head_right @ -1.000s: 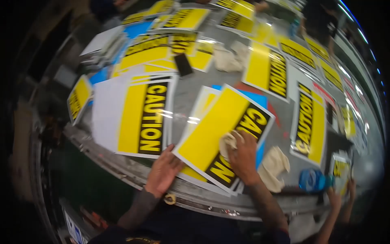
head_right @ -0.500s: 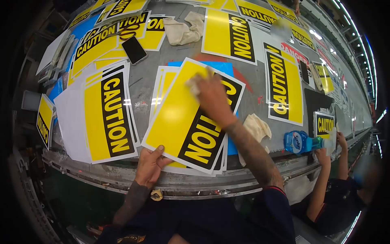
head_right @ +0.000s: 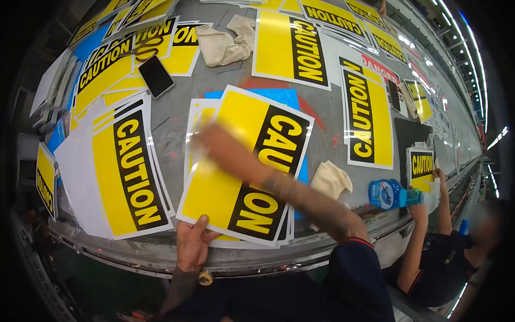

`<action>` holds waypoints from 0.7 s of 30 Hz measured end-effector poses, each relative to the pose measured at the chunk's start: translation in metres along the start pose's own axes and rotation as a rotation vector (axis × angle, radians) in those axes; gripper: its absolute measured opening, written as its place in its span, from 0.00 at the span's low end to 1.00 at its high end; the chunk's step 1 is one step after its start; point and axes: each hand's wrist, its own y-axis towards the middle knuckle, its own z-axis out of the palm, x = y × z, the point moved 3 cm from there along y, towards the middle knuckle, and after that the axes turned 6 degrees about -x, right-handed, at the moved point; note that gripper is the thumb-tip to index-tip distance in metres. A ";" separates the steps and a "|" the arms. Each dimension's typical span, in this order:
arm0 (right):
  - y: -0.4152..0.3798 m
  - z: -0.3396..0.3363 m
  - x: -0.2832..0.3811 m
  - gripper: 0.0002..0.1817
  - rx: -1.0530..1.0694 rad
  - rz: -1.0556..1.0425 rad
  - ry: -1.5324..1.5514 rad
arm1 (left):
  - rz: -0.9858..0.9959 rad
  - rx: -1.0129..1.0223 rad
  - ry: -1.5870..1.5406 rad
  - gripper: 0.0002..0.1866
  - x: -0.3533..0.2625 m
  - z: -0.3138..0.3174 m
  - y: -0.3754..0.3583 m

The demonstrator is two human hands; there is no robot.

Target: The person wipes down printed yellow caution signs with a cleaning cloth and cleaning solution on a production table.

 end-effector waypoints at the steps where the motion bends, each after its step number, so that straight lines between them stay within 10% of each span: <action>1: -0.012 0.005 0.038 0.22 0.083 -0.146 0.035 | -0.003 -0.010 -0.034 0.23 0.002 -0.001 0.000; 7: 0.014 -0.091 -0.097 0.20 -0.193 0.271 -0.165 | -0.004 -0.165 -0.048 0.18 0.007 -0.018 -0.006; 14: -0.082 -0.046 0.098 0.28 0.246 -0.068 0.213 | 0.113 -0.255 -0.084 0.10 0.007 -0.013 -0.006; 21: -0.056 -0.138 -0.067 0.26 -0.163 0.302 -0.362 | 0.138 -0.209 -0.099 0.10 0.001 -0.012 -0.007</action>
